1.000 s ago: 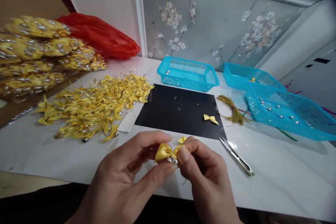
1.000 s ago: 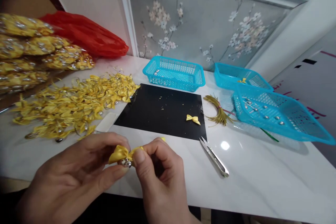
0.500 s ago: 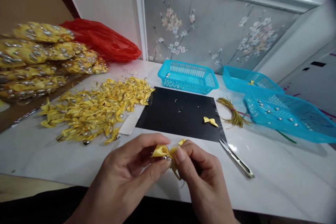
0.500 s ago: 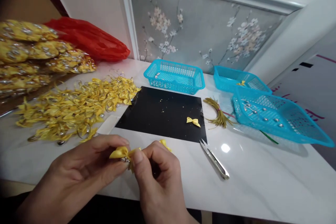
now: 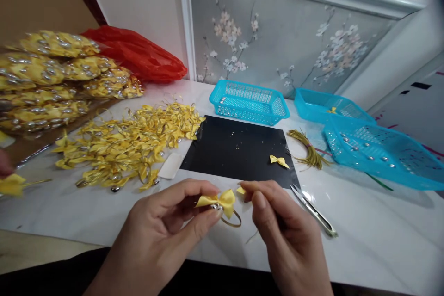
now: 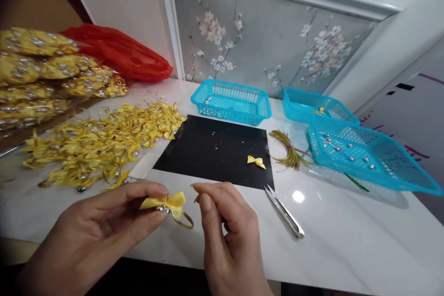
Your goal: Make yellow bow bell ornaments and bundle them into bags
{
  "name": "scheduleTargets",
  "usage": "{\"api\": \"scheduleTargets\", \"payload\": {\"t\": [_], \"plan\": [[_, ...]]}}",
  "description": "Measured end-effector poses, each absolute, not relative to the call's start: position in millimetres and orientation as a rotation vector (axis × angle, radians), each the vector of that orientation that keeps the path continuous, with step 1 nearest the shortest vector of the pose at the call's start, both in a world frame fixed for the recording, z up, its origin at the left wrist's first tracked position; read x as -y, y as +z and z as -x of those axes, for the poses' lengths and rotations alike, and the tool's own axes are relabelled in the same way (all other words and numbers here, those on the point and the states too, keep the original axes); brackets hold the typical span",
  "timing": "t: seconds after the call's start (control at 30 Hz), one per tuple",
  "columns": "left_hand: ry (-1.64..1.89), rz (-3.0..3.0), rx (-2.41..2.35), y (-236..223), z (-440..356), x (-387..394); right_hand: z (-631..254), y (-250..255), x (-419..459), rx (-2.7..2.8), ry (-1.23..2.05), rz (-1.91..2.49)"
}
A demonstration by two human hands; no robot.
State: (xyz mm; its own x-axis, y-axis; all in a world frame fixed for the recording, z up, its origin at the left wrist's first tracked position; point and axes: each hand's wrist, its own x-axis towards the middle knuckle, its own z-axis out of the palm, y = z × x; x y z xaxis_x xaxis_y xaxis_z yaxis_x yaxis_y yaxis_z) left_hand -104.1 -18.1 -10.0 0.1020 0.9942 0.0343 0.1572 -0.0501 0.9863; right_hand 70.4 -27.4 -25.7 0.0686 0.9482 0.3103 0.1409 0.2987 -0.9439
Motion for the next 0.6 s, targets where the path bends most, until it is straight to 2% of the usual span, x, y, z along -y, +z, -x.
{"api": "scheduleTargets", "payload": {"t": [0.17, 0.4, 0.6], "plan": [[1.137, -1.415, -1.233, -9, 103, 18, -74, -25, 29, 1.372, 0.802, 1.115], [1.126, -1.544, -1.250, -8, 100, 19, -64, -26, 23, 1.349, 1.139, 1.140], [1.169, -1.610, -1.265, -13, 100, 19, -57, -25, 23, 1.302, 1.195, 1.076]]}}
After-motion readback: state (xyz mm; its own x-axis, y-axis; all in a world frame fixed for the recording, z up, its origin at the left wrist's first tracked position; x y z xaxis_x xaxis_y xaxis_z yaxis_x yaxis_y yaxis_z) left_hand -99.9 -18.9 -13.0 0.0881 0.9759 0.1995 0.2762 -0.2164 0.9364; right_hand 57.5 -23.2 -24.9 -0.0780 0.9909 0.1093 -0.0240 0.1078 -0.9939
